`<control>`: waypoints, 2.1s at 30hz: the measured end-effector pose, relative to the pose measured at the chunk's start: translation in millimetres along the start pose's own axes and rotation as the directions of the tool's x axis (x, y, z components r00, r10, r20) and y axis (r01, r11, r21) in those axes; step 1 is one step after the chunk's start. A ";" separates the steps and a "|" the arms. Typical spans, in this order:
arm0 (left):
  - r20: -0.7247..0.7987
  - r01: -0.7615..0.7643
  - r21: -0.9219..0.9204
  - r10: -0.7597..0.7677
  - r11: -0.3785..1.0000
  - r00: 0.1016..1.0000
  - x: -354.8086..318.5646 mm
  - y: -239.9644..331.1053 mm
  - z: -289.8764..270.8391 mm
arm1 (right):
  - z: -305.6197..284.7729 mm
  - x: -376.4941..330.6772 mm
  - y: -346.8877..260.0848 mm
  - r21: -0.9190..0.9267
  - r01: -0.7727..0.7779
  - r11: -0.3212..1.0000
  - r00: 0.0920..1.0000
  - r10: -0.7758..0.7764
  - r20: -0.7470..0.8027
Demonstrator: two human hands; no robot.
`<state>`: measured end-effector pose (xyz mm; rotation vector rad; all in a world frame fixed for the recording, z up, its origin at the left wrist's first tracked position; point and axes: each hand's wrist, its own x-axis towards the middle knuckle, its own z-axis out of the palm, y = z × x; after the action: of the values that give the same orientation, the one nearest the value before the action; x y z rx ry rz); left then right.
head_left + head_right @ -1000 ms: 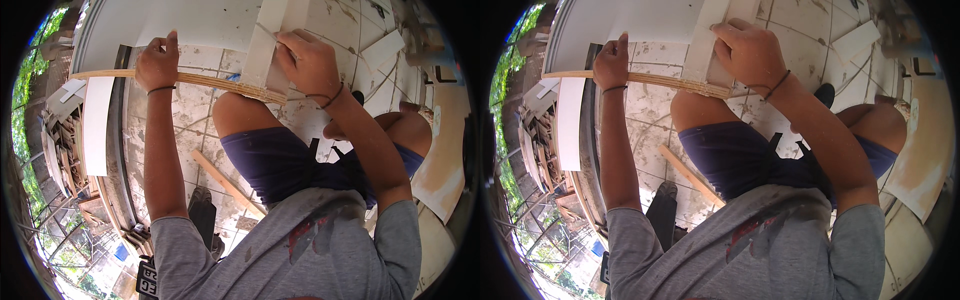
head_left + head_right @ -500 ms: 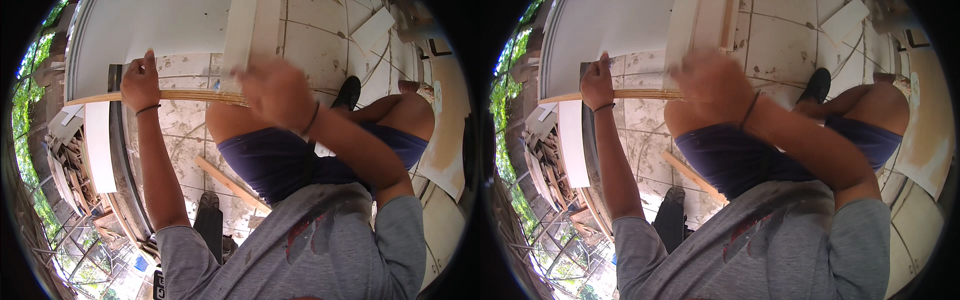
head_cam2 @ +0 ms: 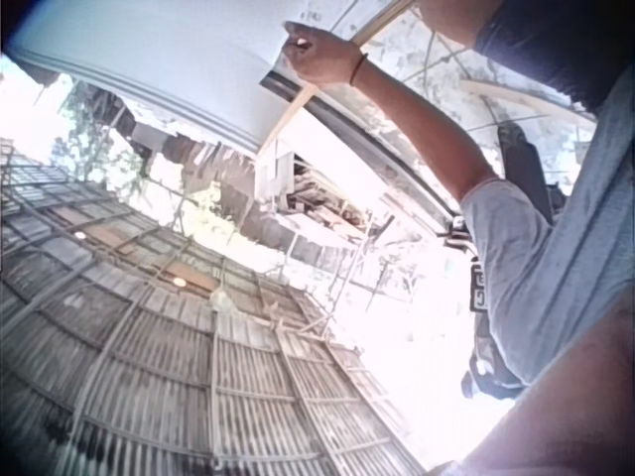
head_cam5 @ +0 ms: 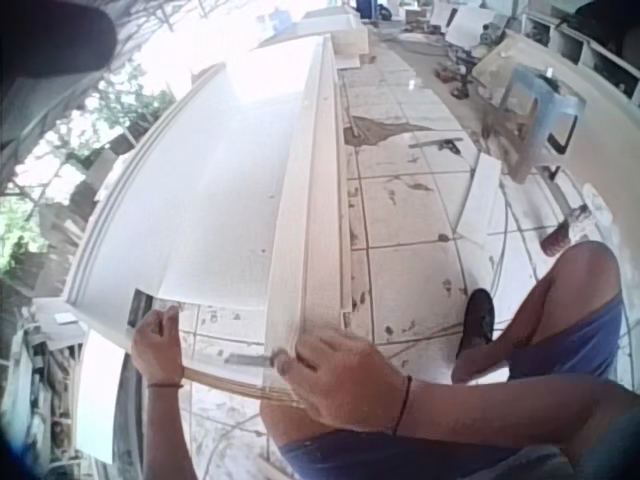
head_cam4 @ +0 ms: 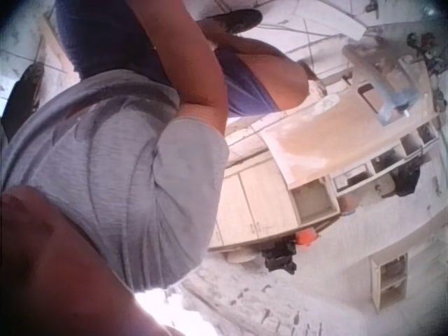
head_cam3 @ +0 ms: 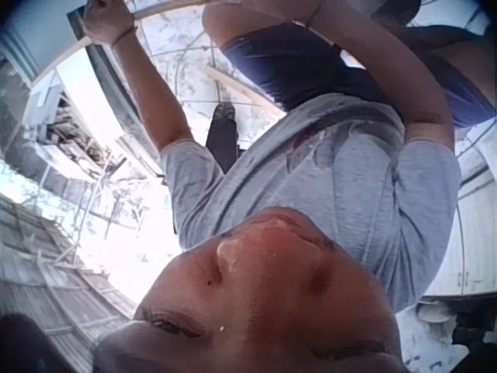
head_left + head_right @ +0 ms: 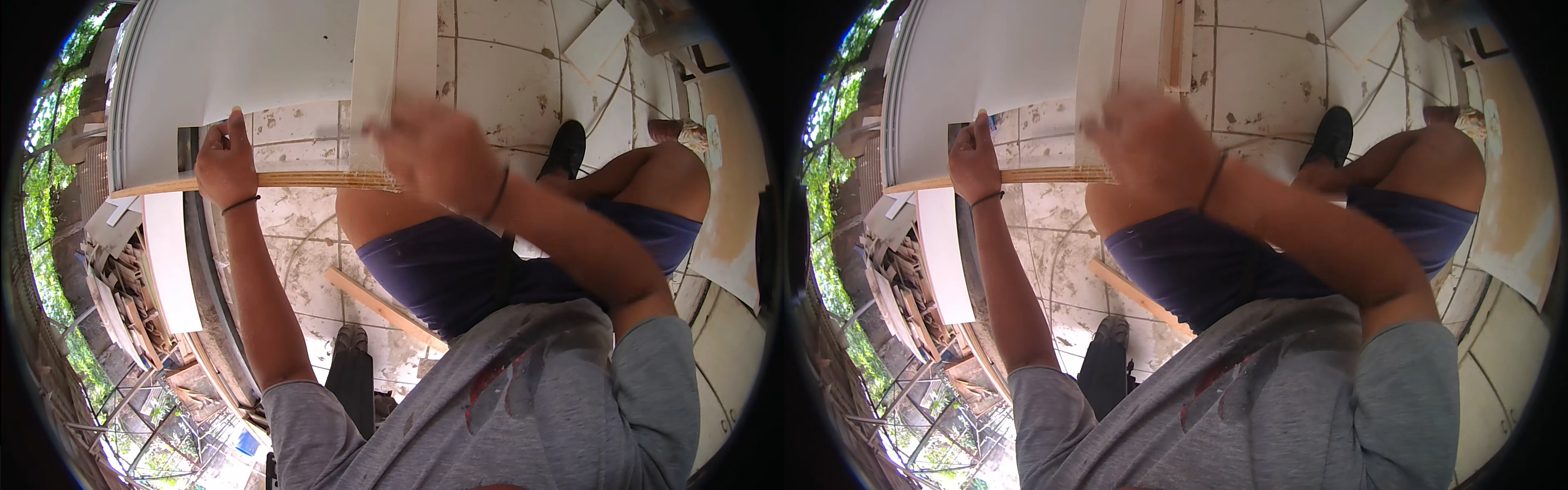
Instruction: The person uses a piece of sandpaper to smooth the edges and surfaces of a white cabinet frame.
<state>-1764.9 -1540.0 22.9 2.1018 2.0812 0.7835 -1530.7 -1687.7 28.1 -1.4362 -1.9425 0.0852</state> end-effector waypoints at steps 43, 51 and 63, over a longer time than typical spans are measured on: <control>0.042 0.071 0.131 -0.077 0.989 0.996 2.1 2.9 -0.7 | -0.4 -15.3 -6.5 0.348 -0.033 0.937 0.999 0.038 -0.010; 0.024 0.074 0.136 -0.078 0.988 0.997 2.6 0.6 1.8 | 0.1 -0.4 6.5 0.347 -0.023 0.938 0.995 0.056 -0.085; 0.131 0.097 0.201 -0.125 0.975 0.983 1.6 2.9 -4.0 | -5.6 -2.0 6.4 0.367 0.090 0.926 0.995 -0.096 -0.002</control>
<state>-1763.9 -1539.8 28.0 2.0401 2.2536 0.4169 -1522.0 -1688.9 28.5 -1.0973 -1.8827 0.3972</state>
